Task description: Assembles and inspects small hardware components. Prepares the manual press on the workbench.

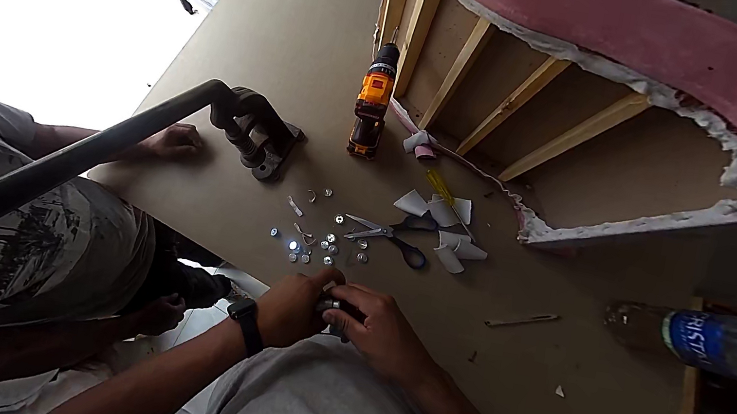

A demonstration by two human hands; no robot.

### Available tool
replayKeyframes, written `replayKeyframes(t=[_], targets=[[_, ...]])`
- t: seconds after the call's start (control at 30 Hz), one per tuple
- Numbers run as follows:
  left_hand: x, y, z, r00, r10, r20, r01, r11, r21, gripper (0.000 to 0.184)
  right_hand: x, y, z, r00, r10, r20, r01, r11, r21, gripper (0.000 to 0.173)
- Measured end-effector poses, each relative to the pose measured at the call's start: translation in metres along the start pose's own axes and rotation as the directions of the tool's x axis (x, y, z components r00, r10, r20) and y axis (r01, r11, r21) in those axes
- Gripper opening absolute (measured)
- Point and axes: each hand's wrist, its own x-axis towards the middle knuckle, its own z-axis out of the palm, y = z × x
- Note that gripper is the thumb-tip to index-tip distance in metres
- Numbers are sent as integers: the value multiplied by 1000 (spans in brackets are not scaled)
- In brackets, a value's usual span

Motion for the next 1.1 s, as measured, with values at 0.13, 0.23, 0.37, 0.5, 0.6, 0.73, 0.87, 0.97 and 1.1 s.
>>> replayKeyframes(t=[0.13, 0.23, 0.37, 0.5, 0.6, 0.73, 0.87, 0.97, 1.1], targets=[[18, -26, -11, 984, 23, -177, -60, 977, -206, 76, 39, 11, 14, 986, 145, -82, -103, 916, 388, 43], [25, -64, -26, 961, 29, -275, -113, 949, -294, 90, 83, 24, 32, 989, 106, -100, -63, 930, 363, 36], [36, -130, -57, 890, -29, -455, -250, 805, -538, 93, 149, 28, 56, 968, 31, -248, 76, 909, 411, 33], [54, -209, -72, 727, -201, -656, -253, 810, -529, 65, 198, 23, 73, 931, 51, -362, 82, 935, 345, 34], [83, -257, -81, 624, -139, -769, -166, 938, -304, 46, 235, 25, 86, 906, 63, -419, 45, 969, 243, 36], [113, -262, -96, 625, -70, -778, -144, 968, -203, 41, 280, 41, 100, 843, 61, -534, -38, 998, 53, 38], [98, -228, -110, 660, -47, -750, -146, 971, -189, 26, 300, 39, 103, 797, -117, -592, -17, 976, -216, 35], [64, -193, -135, 686, 27, -727, -47, 999, -7, 23, 306, 28, 106, 806, -105, -583, -54, 967, -248, 38], [56, -178, -166, 899, -293, -326, 363, 914, 180, 45, 322, 16, 113, 827, -93, -554, -53, 969, -240, 26]])
